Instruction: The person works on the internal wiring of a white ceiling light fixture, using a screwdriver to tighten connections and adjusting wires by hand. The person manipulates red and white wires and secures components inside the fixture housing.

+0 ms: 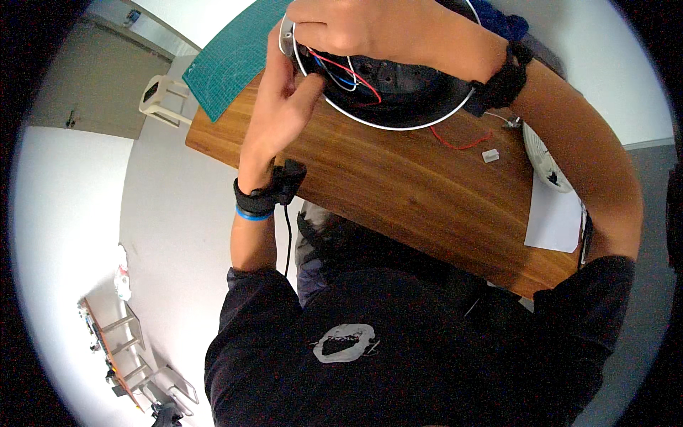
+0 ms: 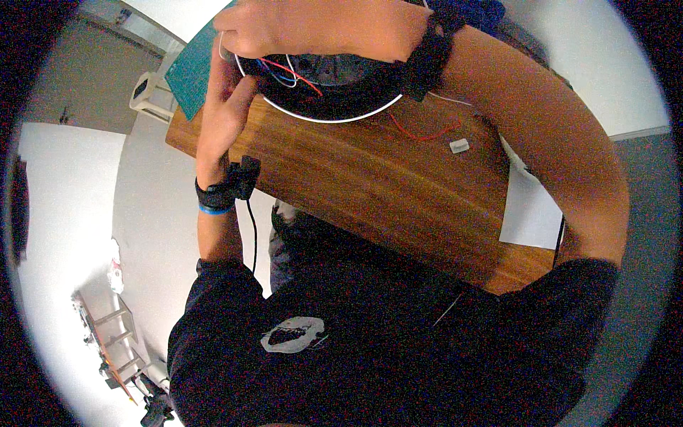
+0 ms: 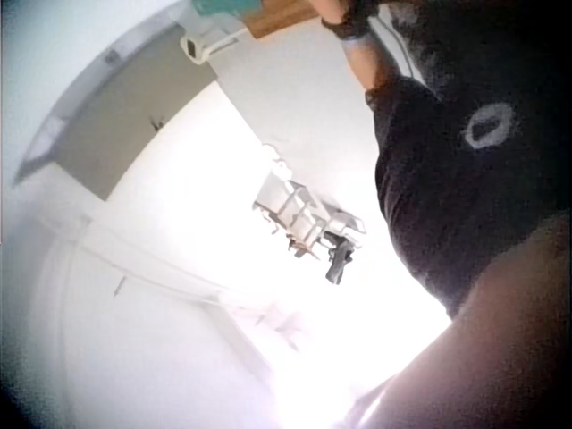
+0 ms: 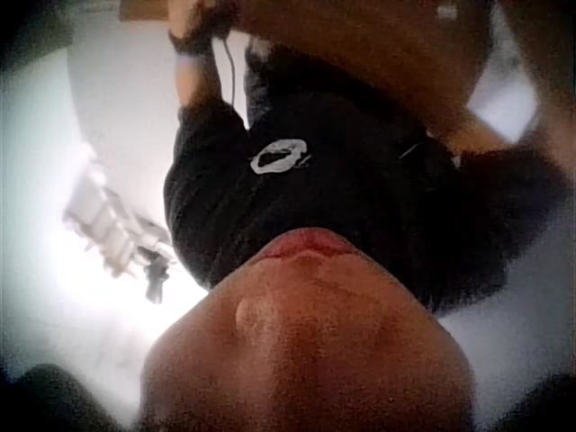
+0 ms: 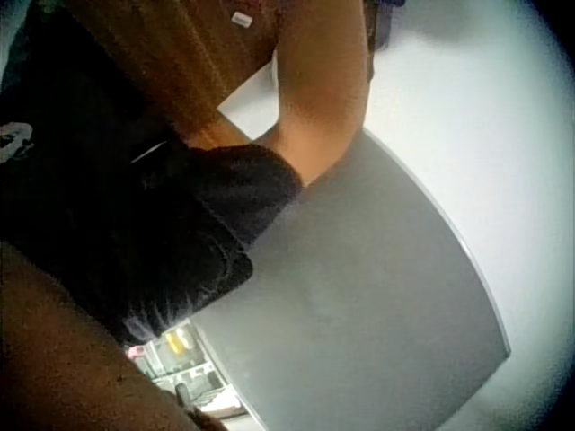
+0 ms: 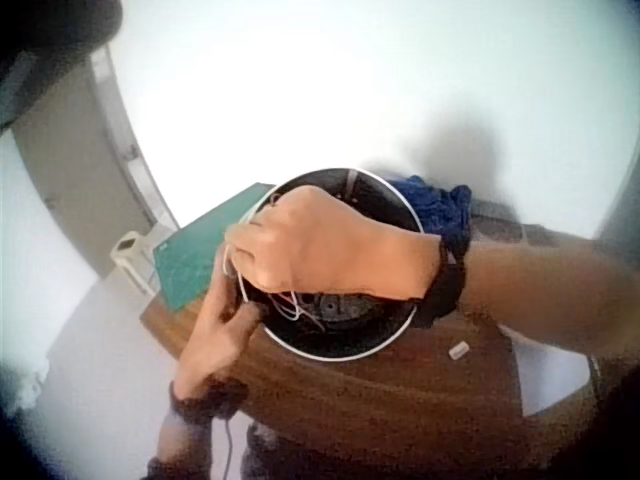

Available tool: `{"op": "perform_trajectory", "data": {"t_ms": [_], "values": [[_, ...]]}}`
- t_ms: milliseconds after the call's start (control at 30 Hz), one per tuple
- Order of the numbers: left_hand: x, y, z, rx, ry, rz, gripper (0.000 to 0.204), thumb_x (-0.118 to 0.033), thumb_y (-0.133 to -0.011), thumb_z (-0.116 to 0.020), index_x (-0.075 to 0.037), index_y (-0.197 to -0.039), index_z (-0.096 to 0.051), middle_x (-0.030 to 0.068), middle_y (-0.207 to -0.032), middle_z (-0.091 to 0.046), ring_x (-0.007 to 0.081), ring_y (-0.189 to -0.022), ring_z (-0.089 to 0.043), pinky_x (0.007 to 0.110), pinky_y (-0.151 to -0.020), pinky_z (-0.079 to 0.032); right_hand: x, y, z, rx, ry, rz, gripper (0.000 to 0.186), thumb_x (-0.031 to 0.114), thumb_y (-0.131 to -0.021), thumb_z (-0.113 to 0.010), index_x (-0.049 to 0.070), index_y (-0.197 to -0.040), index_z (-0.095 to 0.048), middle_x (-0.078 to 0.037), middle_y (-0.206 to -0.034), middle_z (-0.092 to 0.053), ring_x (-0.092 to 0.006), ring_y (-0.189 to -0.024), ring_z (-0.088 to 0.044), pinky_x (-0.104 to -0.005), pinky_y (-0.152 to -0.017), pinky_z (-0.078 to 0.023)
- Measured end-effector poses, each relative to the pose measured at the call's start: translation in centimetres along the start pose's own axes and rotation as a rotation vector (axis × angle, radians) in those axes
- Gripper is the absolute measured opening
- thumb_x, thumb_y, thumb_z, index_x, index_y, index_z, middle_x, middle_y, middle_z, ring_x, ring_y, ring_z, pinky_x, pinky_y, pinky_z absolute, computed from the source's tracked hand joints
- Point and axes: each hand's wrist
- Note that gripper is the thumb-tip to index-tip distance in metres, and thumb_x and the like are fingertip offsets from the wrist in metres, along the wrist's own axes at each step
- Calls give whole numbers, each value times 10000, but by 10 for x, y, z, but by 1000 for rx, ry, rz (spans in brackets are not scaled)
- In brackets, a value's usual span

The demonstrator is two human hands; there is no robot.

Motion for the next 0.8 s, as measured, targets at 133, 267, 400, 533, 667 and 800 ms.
{"op": "perform_trajectory", "data": {"t_ms": [133, 267, 400, 533, 667, 800], "values": [[3, -4, 2, -37, 30, -85, 795, 79, -884, -551, -81, -1620, -297, 77, -1363, -538, 178, -1292, -510, 312, -1090, -423, -1, -1, -10, -15, -22, -19, 69, 116, -743, -703, 67, -701, -677, -2, -716, -619, -137, -615, -649, -289, -515, -532], [6, -11, -1, 3, -36, -147, 751, 76, -951, -521, -75, -1644, -273, 81, -1490, -497, 189, -1378, -481, 333, -1138, -410, -3, 0, 2, 5, 68, -35, 54, 121, -737, -708, 83, -707, -685, 8, -709, -616, -123, -599, -622, -268, -524, -514], [30, -12, 13, -10, 103, -55, 722, 74, -986, -511, -77, -1649, -271, 81, -1533, -489, 195, -1396, -485, 348, -1154, -416, -1, -4, 4, 19, 138, -22, 47, 121, -732, -717, 93, -709, -688, 18, -701, -612, -110, -560, -581, -250, -521, -488], [26, -13, 7, -7, 52, -92, 721, 66, -985, -516, -87, -1648, -275, 86, -1532, -484, 200, -1402, -474, 358, -1159, -414, -3, 4, -16, -76, 116, -44, 53, 140, -726, -731, 104, -714, -694, 39, -718, -620, -117, -704, -590, -253, -531, -483], [11, -13, 1, 18, -43, -169, 745, 67, -971, -514, -91, -1656, -266, 87, -1542, -473, 199, -1410, -459, 358, -1162, -406, -2, -1, -9, -71, 112, -76, 74, 166, -745, -745, 107, -730, -701, 43, -753, -632, -147, -881, -579, -264, -627, -512], [1, -9, 2, 3, 18, -59, 785, 87, -934, -513, -81, -1659, -262, 80, -1551, -466, 200, -1416, -449, 350, -1170, -388, -3, -8, 10, 51, 69, -172, 173, 226, -797, -778, 88, -873, -705, 17, -820, -653, -187, -931, -579, -302, -732, -545]]}}
Point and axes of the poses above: each hand's wrist, its own y-axis away from the middle knuckle, its own z-axis out of the back of the hand, x = y × z
